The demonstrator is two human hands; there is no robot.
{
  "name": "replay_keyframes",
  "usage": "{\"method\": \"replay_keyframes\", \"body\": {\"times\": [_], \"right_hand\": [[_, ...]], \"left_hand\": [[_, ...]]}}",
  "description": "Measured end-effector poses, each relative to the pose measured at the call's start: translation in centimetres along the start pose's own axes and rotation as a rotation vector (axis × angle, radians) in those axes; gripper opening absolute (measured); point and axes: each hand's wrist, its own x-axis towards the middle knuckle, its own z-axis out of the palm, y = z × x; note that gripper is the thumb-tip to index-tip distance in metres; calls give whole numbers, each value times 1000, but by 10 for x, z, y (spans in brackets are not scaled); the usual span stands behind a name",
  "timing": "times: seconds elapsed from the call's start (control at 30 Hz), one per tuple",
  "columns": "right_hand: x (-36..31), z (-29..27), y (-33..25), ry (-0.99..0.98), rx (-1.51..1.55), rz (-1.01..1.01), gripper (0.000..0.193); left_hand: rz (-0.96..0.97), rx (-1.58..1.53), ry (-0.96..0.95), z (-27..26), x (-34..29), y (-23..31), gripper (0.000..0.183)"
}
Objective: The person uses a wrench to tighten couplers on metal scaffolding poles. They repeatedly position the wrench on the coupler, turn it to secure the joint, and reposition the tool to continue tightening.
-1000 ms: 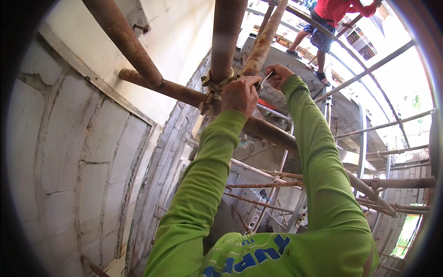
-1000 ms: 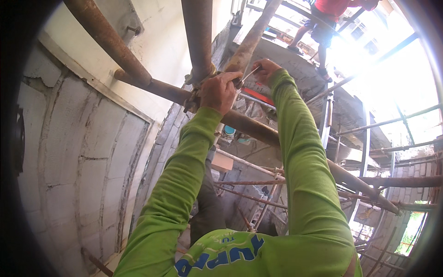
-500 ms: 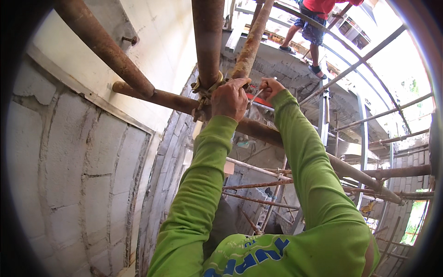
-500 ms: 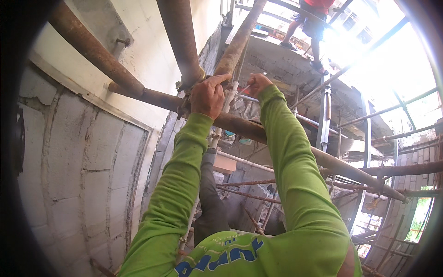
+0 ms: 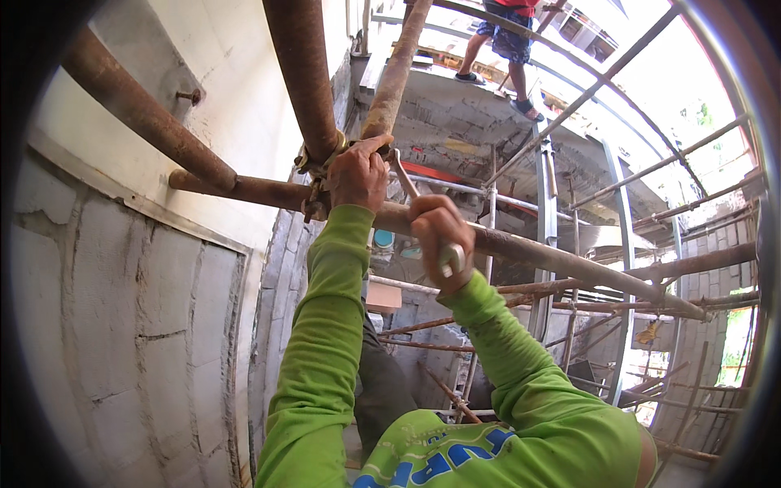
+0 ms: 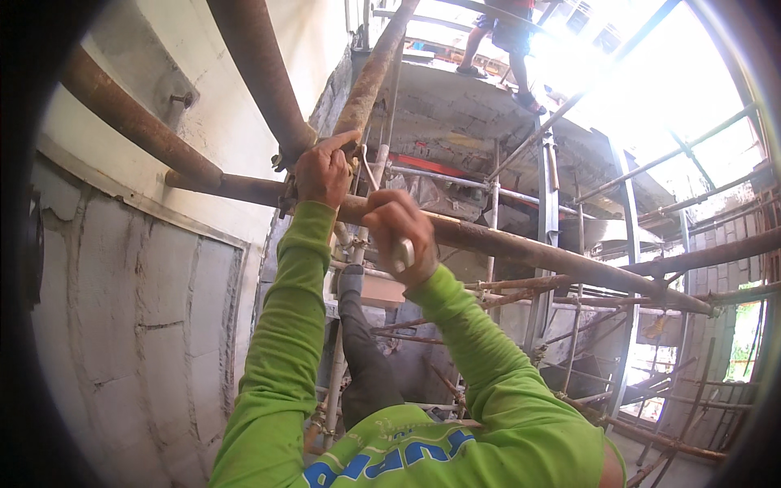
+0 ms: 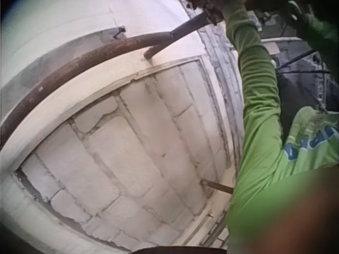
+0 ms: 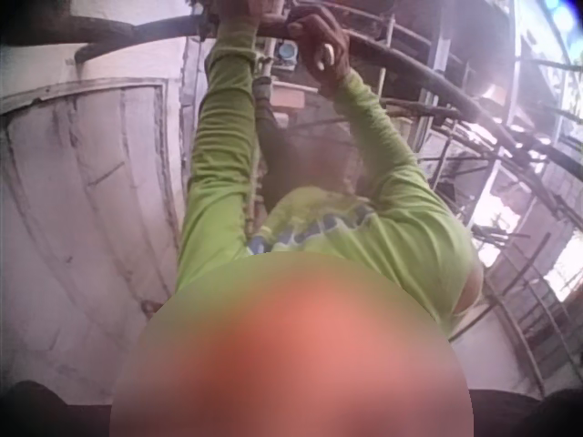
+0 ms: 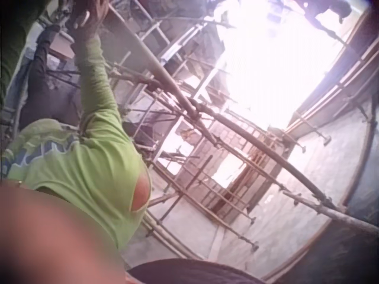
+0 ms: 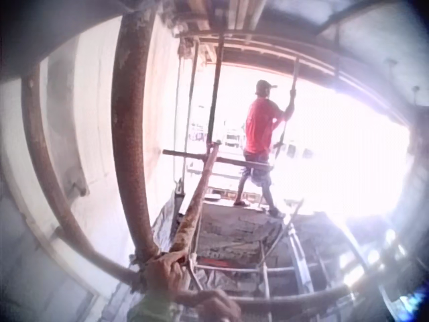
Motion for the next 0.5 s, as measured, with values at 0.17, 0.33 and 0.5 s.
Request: {"method": "replay_keyframes", "body": {"times": [0.17,0.33,0.5], "right_hand": [[-4,28,-2,-38,-150,-227,19],[14,36,7,-74,-179,-362,32],[51,20,19,-61,-239,-555,25]], "left_hand": [[6,26,-3,0,0,0,29],[-28,0,-17,-1,0,-2,30],[-8,-85,-51,-4,1,-2,33]]}}
